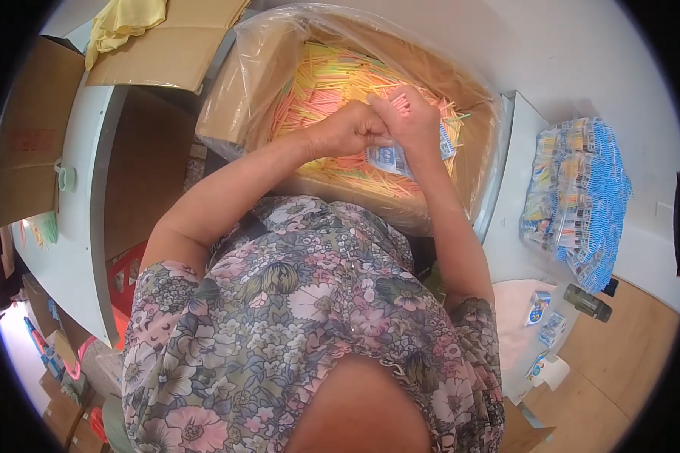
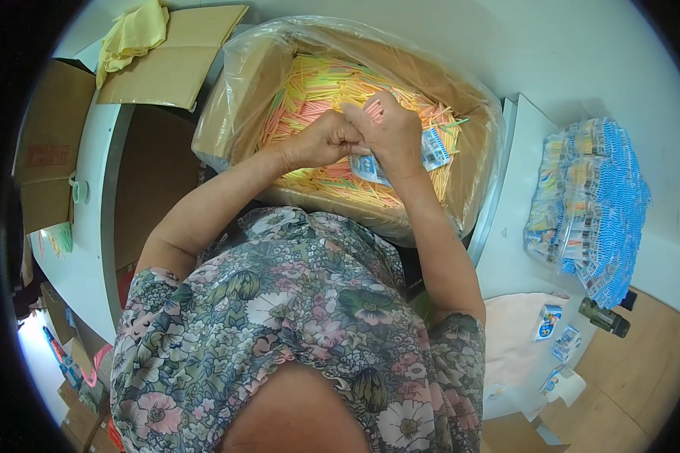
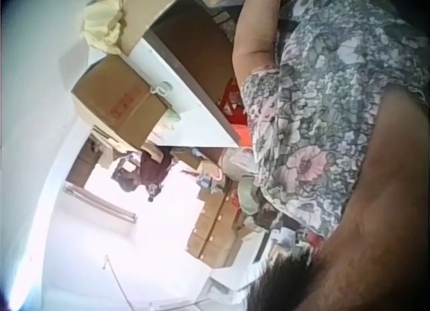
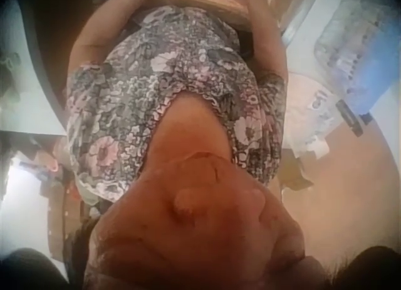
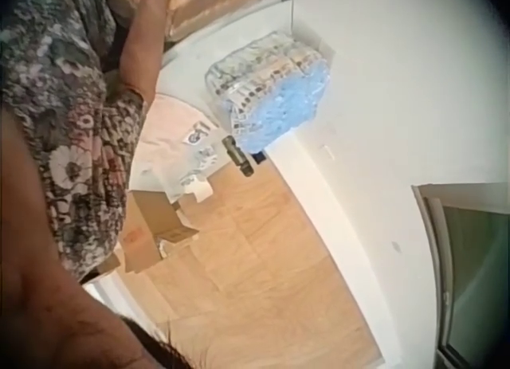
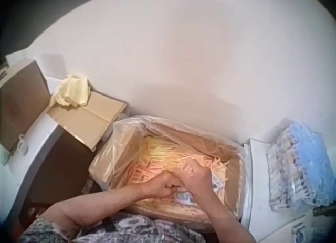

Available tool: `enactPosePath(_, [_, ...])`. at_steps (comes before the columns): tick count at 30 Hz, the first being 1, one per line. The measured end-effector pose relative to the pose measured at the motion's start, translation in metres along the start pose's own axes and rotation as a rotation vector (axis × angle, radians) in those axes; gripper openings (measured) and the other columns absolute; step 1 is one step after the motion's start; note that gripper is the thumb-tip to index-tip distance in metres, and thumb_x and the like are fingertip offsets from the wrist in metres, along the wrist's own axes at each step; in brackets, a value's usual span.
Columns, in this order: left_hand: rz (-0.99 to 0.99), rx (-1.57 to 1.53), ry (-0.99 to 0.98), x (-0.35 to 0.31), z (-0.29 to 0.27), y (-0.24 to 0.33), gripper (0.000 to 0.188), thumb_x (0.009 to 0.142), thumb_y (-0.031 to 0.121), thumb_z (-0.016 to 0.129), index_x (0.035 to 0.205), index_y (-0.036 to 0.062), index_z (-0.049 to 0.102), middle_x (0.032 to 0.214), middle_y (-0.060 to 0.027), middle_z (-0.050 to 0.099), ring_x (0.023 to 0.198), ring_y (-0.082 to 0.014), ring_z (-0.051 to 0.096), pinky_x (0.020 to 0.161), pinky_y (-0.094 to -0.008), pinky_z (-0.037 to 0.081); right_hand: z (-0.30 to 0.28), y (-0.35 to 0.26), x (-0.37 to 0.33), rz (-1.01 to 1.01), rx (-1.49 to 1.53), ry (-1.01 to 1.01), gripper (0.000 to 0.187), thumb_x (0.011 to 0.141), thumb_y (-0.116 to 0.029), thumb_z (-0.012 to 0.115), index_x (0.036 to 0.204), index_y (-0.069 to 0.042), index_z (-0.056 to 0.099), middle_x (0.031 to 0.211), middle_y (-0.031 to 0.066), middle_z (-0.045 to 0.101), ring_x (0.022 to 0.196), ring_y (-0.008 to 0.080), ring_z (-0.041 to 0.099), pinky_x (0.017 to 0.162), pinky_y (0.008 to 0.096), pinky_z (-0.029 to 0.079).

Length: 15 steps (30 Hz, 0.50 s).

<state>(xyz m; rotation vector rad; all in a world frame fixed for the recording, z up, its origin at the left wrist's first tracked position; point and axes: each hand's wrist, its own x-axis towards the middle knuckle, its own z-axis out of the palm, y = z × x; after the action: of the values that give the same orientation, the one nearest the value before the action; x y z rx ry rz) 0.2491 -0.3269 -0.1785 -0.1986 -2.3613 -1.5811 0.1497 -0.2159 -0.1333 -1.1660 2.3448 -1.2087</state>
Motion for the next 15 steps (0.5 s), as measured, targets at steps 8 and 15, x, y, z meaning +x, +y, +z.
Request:
enactPosePath(8, [-0.308,-0.393,-0.067,0.001,-0.012,-0.004,0.022,0.091,0.020,0.056,0.095,-0.0001,0.063,0.080,0.0007,0.061,0.075,-0.0044,0.054,0.070,-0.0232,0.047,-0.050,0.024,-0.019,0.232,-0.063,-0.040,0.022,0.080,-0.020,0.060,0.070,-0.001,0.056,0.060,0.0052,0.053,0.057,0.0073,0.047,0.052,0.0297,0.040])
enactPosePath(15, [-0.353,-0.637,-0.012,0.006,-0.010,0.006,0.019,0.089,0.016,0.058,0.093,-0.0013,0.065,0.077,0.0019,0.060,0.072,-0.0044,0.053,0.066,-0.0238,0.046,-0.063,0.047,-0.049,0.172,-0.072,-0.370,0.022,0.079,-0.021,0.063,0.071,-0.001,0.057,0.060,0.0028,0.052,0.057,0.0078,0.047,0.053,0.0273,0.040])
